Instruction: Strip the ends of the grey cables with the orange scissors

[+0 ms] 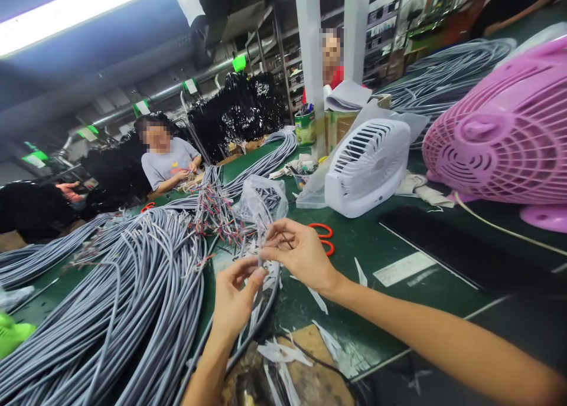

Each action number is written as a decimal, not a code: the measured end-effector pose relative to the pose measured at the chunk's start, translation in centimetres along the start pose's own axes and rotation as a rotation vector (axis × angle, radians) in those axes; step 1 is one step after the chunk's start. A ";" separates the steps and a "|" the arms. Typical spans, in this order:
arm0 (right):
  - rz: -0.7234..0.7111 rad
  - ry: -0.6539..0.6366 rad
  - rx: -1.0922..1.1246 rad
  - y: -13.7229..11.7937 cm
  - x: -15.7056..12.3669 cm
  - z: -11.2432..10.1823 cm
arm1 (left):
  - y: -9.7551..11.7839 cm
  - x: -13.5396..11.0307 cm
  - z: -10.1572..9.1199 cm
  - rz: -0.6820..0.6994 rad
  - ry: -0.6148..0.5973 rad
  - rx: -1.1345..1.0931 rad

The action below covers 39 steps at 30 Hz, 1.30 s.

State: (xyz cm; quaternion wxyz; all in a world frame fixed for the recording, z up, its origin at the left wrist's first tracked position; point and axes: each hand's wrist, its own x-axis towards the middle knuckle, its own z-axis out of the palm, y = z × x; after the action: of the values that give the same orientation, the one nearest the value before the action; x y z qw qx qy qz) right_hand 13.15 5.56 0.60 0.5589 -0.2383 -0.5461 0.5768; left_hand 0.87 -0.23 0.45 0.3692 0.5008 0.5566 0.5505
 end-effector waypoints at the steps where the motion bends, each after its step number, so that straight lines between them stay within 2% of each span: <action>1: -0.029 0.030 -0.026 0.0 -0.1 0.0 | 0.0 0.0 0.2 -0.011 -0.003 0.003; 5: -0.175 0.098 -0.160 0.4 -0.8 0.0 | 0.0 -0.3 0.7 -0.001 0.048 -0.023; 8: -0.355 0.072 -0.303 0.5 -1.7 0.1 | -0.1 -0.6 0.7 0.021 0.083 -0.014; 11: -0.627 -0.112 -0.418 0.5 -3.0 0.3 | -0.2 -0.5 0.5 0.045 0.132 0.013; 14: -0.856 -0.446 -0.399 0.6 -4.3 0.7 | -0.1 -0.2 0.0 0.028 0.146 -0.054; 15: -0.916 -0.518 -0.372 0.7 -4.6 0.7 | 0.0 -0.1 -0.2 0.003 0.134 -0.105; 16: -0.959 -0.532 -0.357 0.7 -4.8 0.8 | 0.0 0.0 -0.4 -0.023 0.113 -0.163; 17: -0.971 -0.477 -0.362 0.7 -4.8 0.8 | 0.1 0.1 -0.5 -0.044 0.089 -0.218; 18: -0.956 -0.368 -0.376 0.5 -4.6 0.7 | 0.2 0.1 -0.6 -0.057 0.060 -0.266; 20: -0.794 -0.142 -0.478 0.1 -3.9 0.5 | 0.4 0.0 -0.8 -0.070 0.003 -0.336; 22: -0.627 -0.069 -0.585 -0.4 -3.0 0.2 | 0.6 -0.3 -0.8 -0.080 -0.040 -0.379; 25: -0.530 -0.091 -0.693 -0.6 -2.1 0.1 | 1.0 -0.5 -0.8 -0.104 -0.067 -0.417; 39: -0.498 -0.110 -0.727 -0.6 -2.0 0.0 | 1.3 -0.8 -0.6 -0.128 -0.085 -0.412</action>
State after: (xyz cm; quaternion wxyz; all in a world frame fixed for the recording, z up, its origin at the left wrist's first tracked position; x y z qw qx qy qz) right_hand 13.93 3.66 0.43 0.5306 -0.2494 -0.7833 0.2067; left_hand 0.69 -1.27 1.65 0.5210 0.4010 0.4470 0.6066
